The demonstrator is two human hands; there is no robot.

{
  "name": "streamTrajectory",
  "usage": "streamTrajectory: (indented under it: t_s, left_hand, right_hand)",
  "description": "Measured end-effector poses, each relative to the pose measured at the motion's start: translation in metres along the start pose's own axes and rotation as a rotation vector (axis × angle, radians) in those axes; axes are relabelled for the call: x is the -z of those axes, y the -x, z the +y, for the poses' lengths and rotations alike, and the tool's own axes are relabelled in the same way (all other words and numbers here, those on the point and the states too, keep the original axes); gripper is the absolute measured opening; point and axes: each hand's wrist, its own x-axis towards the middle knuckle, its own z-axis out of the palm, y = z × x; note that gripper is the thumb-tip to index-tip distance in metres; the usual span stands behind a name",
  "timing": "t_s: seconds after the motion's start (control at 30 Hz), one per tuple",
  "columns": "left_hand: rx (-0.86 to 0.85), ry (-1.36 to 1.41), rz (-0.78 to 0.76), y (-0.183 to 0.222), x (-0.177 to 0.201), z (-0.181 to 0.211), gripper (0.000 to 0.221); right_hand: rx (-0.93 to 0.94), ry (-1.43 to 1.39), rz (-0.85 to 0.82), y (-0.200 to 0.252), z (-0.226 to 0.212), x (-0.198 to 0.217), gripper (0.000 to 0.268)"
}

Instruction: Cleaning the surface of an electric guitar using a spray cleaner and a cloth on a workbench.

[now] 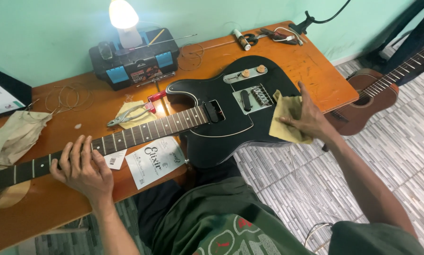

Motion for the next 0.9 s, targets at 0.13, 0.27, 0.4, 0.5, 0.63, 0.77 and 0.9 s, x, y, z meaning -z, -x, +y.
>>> streamTrajectory:
  t_s: [0.13,0.27,0.4,0.5,0.63,0.77,0.9]
  left_hand:
    - [0.014,-0.007,-0.022,0.002,0.001,0.000,0.050]
    - [0.001,-0.034,-0.017,-0.001,0.002,-0.001,0.048]
    - [0.005,-0.027,-0.029,0.003,0.001,0.001,0.047]
    - [0.008,-0.018,-0.016,0.000,0.001,0.002,0.048]
    - [-0.005,-0.033,-0.004,-0.001,0.002,0.003,0.047]
    - [0.003,-0.010,0.010,-0.001,0.003,0.004,0.047]
    - [0.005,-0.005,0.003,-0.002,0.003,0.001,0.047]
  right_hand:
    - [0.146,0.190,-0.168,-0.006,0.002,0.011,0.144]
    - [0.110,-0.098,-0.178,-0.013,0.022,0.015,0.088]
    - [0.199,0.204,-0.059,-0.008,0.036,-0.006,0.079]
    - [0.221,0.204,-0.009,0.006,0.013,-0.003,0.084]
    - [0.146,0.197,-0.309,0.002,0.020,0.010,0.073]
    - [0.262,0.102,-0.389,0.004,0.022,0.020,0.057]
    - [0.373,-0.032,0.037,0.002,0.019,0.011,0.056]
